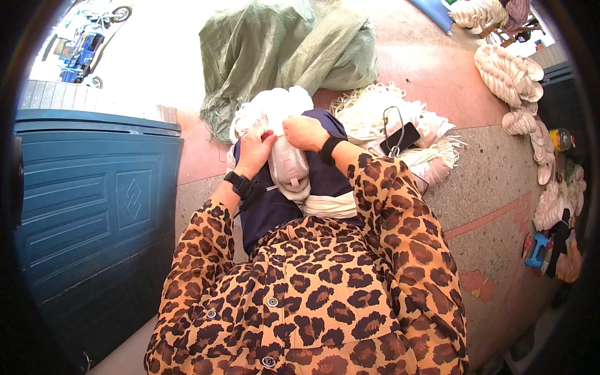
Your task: The recorder is lacing a white sneaker while sitting among bundles of shoe components.
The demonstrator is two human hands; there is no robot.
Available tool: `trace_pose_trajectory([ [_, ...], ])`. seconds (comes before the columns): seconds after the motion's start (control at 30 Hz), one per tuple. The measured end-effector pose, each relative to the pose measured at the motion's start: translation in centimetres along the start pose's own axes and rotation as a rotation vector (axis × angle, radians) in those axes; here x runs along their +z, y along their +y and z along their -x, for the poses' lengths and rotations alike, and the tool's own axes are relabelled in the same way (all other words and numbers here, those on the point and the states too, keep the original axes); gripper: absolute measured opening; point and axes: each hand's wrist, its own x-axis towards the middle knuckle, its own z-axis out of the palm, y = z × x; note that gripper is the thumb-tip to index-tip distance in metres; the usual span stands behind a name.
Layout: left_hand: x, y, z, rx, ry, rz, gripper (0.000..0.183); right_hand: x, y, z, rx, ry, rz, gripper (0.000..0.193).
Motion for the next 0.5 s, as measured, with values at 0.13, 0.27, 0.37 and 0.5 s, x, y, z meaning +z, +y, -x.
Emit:
trace_pose_trajectory([
  [0.13, -0.3, -0.4, 0.8, -0.042, 0.031, 0.116, 0.019, -0.3, -1.2, -0.3, 0.310, -0.012, -0.178, 0.017],
  [0.27, -0.4, 0.1, 0.7, -0.075, 0.028, 0.089, 0.020, -0.1, -1.8, -0.2, 0.338, 0.001, -0.155, 0.018],
  [0.37, -0.6, 0.2, 0.7, -0.107, -0.005, 0.109, 0.021, -0.2, -2.4, 0.6, 0.353, 0.151, -0.076, 0.017],
  [0.5, -0.3, -0.2, 1.5, -0.130, -0.013, 0.087, 0.023, -1.4, -2.9, 0.5, 0.612, -0.038, -0.708, 0.011],
])
